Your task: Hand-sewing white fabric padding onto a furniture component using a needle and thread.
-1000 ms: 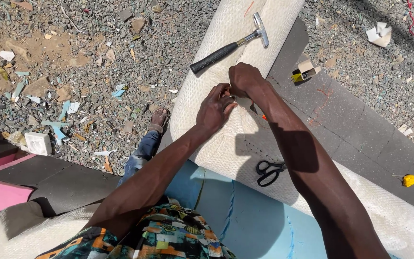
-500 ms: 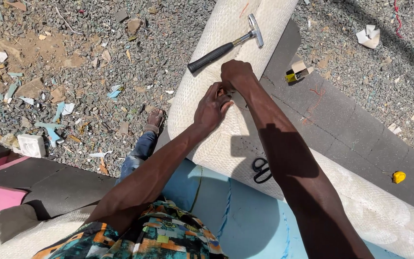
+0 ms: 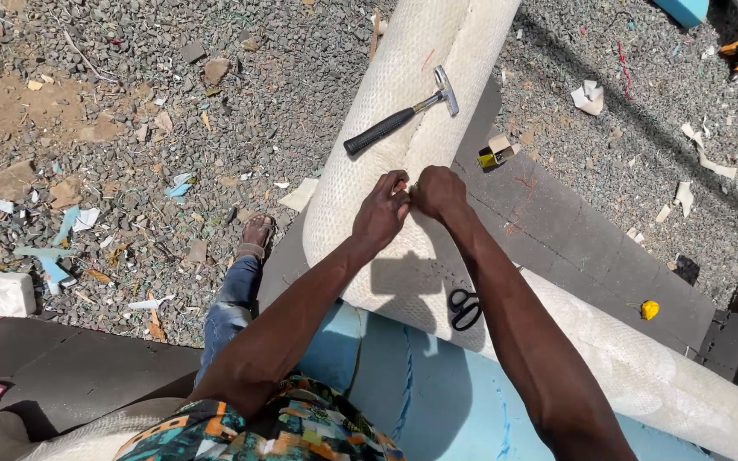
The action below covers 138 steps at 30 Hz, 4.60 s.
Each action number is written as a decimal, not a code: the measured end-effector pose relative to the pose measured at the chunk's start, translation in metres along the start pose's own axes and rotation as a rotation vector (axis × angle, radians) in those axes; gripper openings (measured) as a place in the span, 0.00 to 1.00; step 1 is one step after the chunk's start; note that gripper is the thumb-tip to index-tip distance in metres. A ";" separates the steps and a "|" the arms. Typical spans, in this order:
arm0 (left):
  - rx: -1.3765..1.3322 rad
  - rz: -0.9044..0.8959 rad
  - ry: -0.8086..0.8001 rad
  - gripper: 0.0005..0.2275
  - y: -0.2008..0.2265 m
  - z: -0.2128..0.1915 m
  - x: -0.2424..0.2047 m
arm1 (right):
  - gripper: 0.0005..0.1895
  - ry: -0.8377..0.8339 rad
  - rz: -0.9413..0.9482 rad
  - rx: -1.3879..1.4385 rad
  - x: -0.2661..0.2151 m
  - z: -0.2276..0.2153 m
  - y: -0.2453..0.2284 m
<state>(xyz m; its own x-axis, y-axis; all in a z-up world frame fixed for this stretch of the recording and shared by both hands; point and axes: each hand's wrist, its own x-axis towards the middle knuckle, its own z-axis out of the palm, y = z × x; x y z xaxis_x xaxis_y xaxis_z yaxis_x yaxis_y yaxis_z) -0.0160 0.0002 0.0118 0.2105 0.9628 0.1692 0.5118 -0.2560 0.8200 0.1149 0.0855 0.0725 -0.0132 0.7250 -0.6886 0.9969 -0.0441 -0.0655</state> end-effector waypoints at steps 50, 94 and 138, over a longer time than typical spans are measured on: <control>-0.298 -0.398 -0.260 0.08 0.048 -0.064 -0.343 | 0.13 0.524 0.232 1.348 -0.448 0.328 0.054; -0.286 -0.646 0.042 0.08 0.153 0.018 -0.331 | 0.13 0.164 -0.141 1.083 -0.365 0.213 0.187; 0.127 -0.311 0.335 0.09 0.065 0.051 -0.042 | 0.15 0.437 -0.700 0.123 0.047 0.023 0.065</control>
<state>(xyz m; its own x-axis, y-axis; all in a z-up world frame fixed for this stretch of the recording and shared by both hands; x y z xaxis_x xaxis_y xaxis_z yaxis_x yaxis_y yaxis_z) 0.0508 -0.0610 0.0304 -0.2379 0.9650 0.1104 0.6100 0.0600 0.7901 0.1769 0.1008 0.0192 -0.5702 0.8129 -0.1187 0.7534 0.4598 -0.4702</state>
